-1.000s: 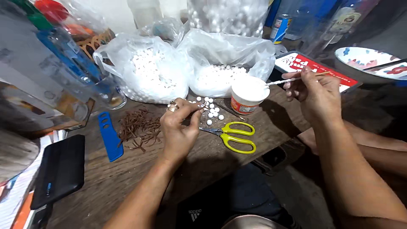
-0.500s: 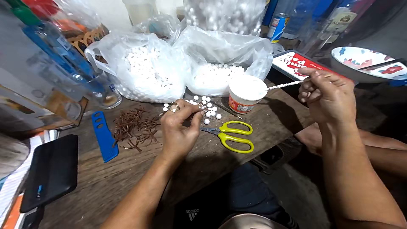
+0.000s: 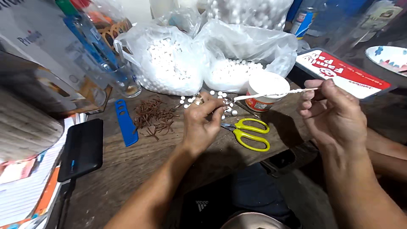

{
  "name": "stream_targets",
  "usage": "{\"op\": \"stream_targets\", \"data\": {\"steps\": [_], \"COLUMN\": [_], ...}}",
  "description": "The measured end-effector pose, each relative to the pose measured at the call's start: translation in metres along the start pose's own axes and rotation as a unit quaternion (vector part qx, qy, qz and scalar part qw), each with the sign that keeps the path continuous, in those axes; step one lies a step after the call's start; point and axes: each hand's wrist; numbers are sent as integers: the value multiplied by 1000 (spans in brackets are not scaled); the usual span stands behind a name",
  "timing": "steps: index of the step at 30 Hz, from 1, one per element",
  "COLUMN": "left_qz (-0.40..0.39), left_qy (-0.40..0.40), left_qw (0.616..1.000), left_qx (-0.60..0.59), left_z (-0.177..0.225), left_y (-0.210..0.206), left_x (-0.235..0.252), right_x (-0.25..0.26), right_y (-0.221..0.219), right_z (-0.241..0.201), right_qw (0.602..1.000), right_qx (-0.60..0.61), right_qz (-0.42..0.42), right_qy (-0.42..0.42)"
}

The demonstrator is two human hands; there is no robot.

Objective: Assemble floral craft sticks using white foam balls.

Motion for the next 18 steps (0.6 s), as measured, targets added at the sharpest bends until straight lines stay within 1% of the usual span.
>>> {"op": "stream_targets", "data": {"steps": [4, 11, 18], "left_qz": [1, 1, 4], "left_qy": [-4, -14, -14], "left_qw": [1000, 1000, 1000], "left_qx": [-8, -11, -3], "left_z": [-1, 0, -1], "left_y": [0, -1, -1], "left_x": [-1, 0, 0], "right_x": [2, 3, 0], "right_y": [-2, -3, -2], "right_z": [4, 5, 3], "right_qw": [1000, 1000, 1000], "right_qx": [26, 12, 11], "right_qz": [-7, -4, 1], "right_qy": [-17, -4, -14]}}
Point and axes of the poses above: each hand's wrist, its own x-axis towards the middle knuckle, its own y-axis out of the back of the hand, z = x × y, and after that the axes turned 10 degrees about -y, right-handed
